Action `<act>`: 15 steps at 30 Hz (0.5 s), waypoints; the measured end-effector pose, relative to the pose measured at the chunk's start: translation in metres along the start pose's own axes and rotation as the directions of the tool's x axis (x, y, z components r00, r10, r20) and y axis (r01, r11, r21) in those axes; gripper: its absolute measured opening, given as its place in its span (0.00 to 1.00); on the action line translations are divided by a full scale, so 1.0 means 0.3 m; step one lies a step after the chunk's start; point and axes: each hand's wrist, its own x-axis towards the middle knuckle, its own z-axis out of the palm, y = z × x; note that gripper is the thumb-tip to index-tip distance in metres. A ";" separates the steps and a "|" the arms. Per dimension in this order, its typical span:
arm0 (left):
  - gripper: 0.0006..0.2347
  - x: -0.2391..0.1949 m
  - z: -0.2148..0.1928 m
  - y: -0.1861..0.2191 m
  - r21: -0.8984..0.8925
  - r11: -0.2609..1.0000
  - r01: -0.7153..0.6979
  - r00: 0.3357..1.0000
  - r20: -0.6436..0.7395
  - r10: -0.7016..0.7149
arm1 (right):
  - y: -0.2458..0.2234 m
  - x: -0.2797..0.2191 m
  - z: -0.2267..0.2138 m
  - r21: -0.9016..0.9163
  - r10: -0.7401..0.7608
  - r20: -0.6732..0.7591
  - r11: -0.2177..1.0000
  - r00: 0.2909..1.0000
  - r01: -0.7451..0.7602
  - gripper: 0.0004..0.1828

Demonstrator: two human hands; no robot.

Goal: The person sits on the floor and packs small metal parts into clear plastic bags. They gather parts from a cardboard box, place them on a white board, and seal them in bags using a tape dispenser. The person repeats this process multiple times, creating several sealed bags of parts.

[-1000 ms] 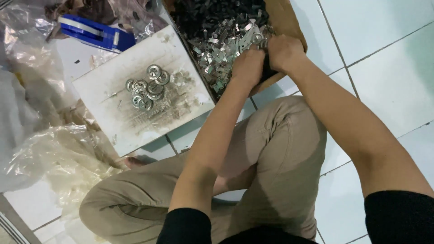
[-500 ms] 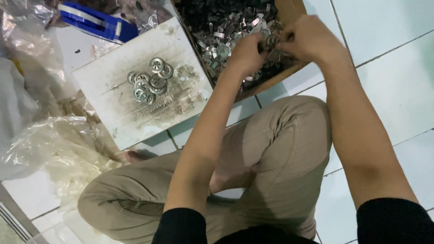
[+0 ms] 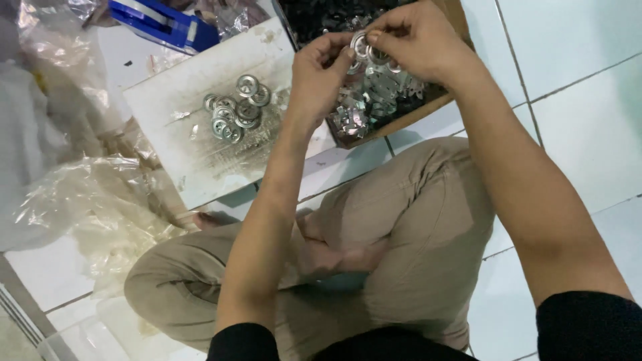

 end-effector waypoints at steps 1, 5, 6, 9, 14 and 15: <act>0.07 -0.006 -0.046 0.004 0.009 1.000 -0.009 1.000 -0.011 0.009 | -0.036 0.016 0.024 0.004 -0.016 0.002 1.000 1.000 0.016 0.10; 0.02 -0.148 -0.265 0.111 0.178 0.984 0.021 0.990 -0.141 0.004 | -0.166 0.099 0.205 0.132 -0.053 0.099 0.990 0.994 0.040 0.07; 0.03 -0.177 -0.298 0.165 0.169 0.983 0.067 0.993 -0.109 -0.048 | -0.185 0.117 0.235 0.182 -0.035 0.088 0.983 0.996 0.018 0.05; 0.03 -0.306 -0.414 0.261 0.319 0.939 0.125 0.980 -0.189 -0.066 | -0.300 0.127 0.334 0.290 0.027 0.229 0.952 0.973 -0.094 0.07; 0.07 -0.390 -0.520 0.048 0.386 0.921 0.049 0.937 -0.338 0.092 | -0.258 0.106 0.517 0.132 0.021 0.175 0.990 0.984 -0.045 0.08; 0.10 -0.401 -0.516 0.013 0.448 0.893 0.040 0.935 -0.332 0.125 | -0.216 0.100 0.552 0.078 -0.050 0.120 0.996 0.992 0.040 0.08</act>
